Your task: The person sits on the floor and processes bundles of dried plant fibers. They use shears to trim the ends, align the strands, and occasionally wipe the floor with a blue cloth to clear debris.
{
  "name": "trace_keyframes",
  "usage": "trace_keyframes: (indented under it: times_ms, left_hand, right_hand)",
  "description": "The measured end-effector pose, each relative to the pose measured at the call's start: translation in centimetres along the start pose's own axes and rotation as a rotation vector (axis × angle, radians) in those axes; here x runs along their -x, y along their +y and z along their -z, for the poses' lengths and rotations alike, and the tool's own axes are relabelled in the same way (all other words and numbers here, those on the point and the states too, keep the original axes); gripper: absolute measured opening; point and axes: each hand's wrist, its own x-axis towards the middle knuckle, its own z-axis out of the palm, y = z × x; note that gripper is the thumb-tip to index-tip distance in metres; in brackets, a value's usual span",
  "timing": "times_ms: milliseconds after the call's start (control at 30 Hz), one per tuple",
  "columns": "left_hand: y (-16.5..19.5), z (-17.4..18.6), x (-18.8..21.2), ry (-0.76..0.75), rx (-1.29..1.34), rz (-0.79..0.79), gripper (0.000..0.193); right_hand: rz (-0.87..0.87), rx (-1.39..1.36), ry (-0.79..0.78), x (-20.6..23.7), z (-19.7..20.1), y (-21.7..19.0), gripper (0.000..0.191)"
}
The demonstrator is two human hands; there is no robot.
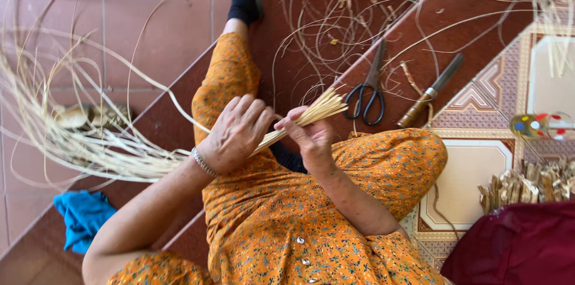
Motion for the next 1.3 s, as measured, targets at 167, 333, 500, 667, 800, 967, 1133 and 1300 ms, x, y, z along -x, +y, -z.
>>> trace_keyframes:
  times_ms: [167,333,500,667,800,967,1133,1300]
  left_hand:
    - [0.2,-0.7,0.7,-0.110,0.099,0.067,0.027]
    - [-0.2,-0.6,0.8,-0.236,0.780,0.262,0.009]
    - [-0.6,-1.4,-0.5,0.098,0.353,0.231,0.012]
    - [-0.2,-1.5,-0.5,-0.054,0.035,0.080,0.022]
    - [0.0,-0.4,0.0,-0.199,0.343,0.103,0.008]
    - [-0.3,-0.4,-1.2,-0.023,0.578,0.227,0.005]
    - [-0.2,-1.2,-1.4,0.081,0.106,0.092,0.024]
    - [0.2,-0.8,-0.1,-0.074,0.043,0.097,0.029]
  right_hand:
    - [0.062,0.112,-0.013,-0.4,0.3,0.6,0.005]
    - [0.014,0.070,-0.061,-0.5,0.3,1.2,0.009]
    - [0.002,0.094,-0.074,0.1,0.3,1.3,0.014]
    - [0.020,0.140,-0.038,0.2,0.2,1.4,0.017]
    - [-0.001,0.092,-0.066,0.0,0.4,1.3,0.017]
    - [0.052,0.100,-0.125,0.3,0.7,1.6,0.014]
    - [-0.013,0.176,-0.096,0.6,1.7,1.5,0.018]
    - [0.045,0.197,-0.131,0.2,2.7,0.5,0.026]
